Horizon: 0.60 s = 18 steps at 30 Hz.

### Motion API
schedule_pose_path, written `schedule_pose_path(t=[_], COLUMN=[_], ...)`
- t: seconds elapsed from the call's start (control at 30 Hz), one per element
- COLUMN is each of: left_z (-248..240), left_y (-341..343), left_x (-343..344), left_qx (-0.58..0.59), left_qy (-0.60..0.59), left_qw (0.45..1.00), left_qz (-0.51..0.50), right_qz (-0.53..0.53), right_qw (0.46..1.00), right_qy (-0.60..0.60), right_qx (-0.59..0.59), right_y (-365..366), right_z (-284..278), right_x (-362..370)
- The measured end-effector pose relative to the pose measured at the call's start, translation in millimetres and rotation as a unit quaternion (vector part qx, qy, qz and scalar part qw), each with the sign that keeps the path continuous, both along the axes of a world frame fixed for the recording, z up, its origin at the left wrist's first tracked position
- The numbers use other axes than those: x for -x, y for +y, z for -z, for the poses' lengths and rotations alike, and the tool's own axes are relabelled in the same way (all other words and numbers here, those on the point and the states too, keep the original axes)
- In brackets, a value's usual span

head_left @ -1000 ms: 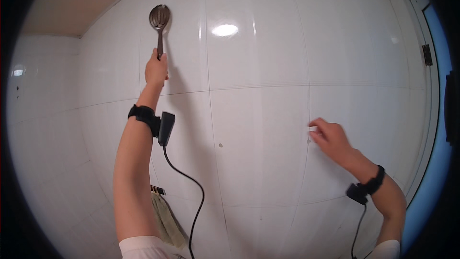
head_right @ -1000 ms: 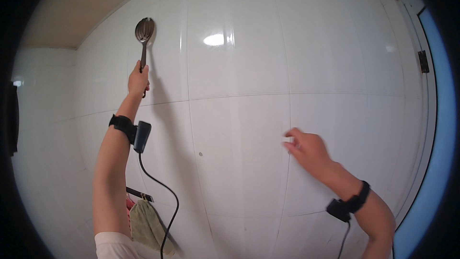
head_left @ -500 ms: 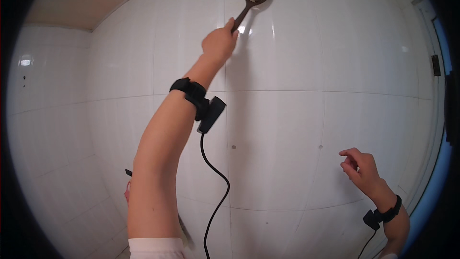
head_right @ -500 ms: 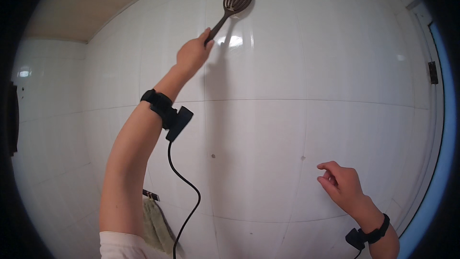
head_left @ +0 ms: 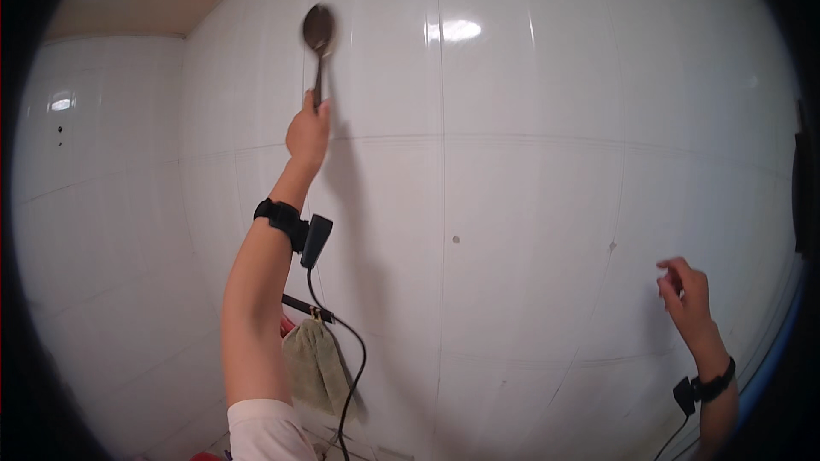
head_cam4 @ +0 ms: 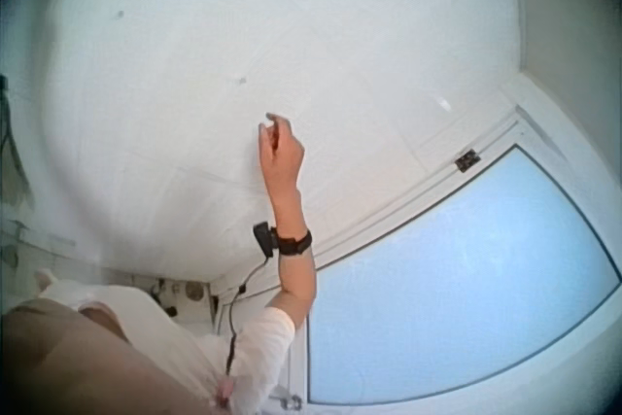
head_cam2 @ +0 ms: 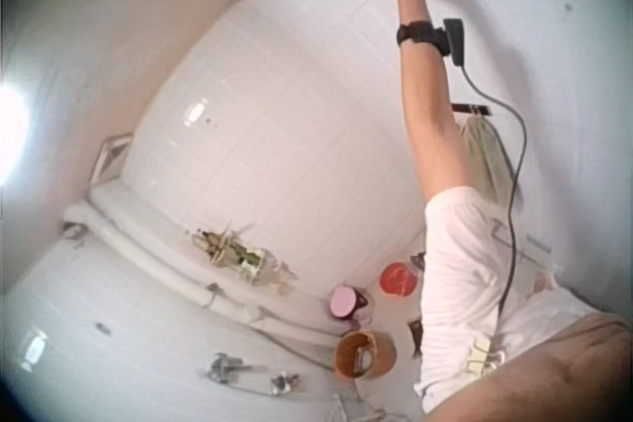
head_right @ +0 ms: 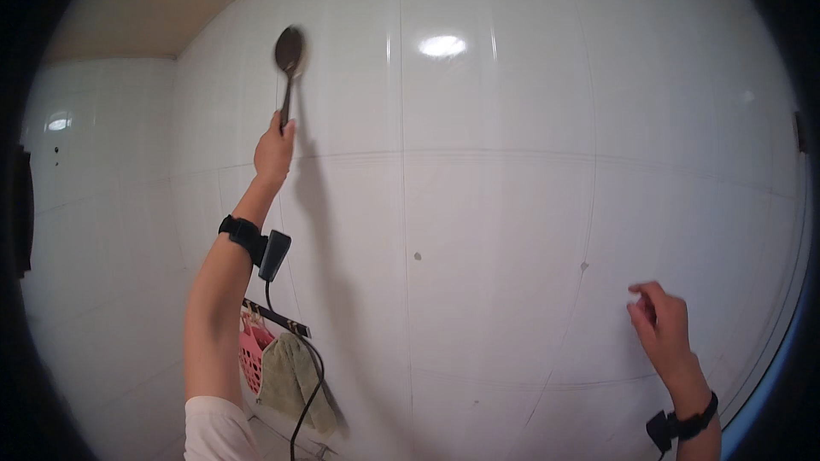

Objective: The person dips a brush into a bucket of liquid and scrubs the wall tiles, then handles a towel from a rack.

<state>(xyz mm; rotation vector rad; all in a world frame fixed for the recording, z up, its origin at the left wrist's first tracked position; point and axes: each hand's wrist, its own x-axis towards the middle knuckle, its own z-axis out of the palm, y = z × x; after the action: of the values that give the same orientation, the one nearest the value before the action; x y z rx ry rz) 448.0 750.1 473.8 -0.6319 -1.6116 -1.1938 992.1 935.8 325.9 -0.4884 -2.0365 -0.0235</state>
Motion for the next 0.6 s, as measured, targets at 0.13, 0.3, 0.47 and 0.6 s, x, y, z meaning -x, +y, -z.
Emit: schedule_pose_path(t=[0.13, 0.3, 0.47, 0.6], left_z=[15.8, 25.9, 54.6, 42.0], left_y=[20.2, -3.2, -79.6, -25.8], left_x=[-31.7, 25.7, 215.4, 61.4], left_qx=[0.145, 0.1, 0.008, 0.056], left_qy=[0.13, 0.078, -0.055, -0.197], left_qw=[0.977, 0.99, 0.998, 0.978], left_qz=[-0.085, -0.059, -0.025, 0.041], right_qz=[-0.001, 0.052, 0.116, 0.227], right_qw=[0.991, 0.986, 0.954, 0.941], right_qy=[0.072, 0.065, 0.031, 0.028], right_qx=[-0.108, -0.147, -0.275, -0.248], right_y=[33.1, 37.2, 43.0, 63.9], right_z=[-21.9, -36.1, -23.9, -20.7], right_x=[52.2, 87.1, 89.0, 65.2])
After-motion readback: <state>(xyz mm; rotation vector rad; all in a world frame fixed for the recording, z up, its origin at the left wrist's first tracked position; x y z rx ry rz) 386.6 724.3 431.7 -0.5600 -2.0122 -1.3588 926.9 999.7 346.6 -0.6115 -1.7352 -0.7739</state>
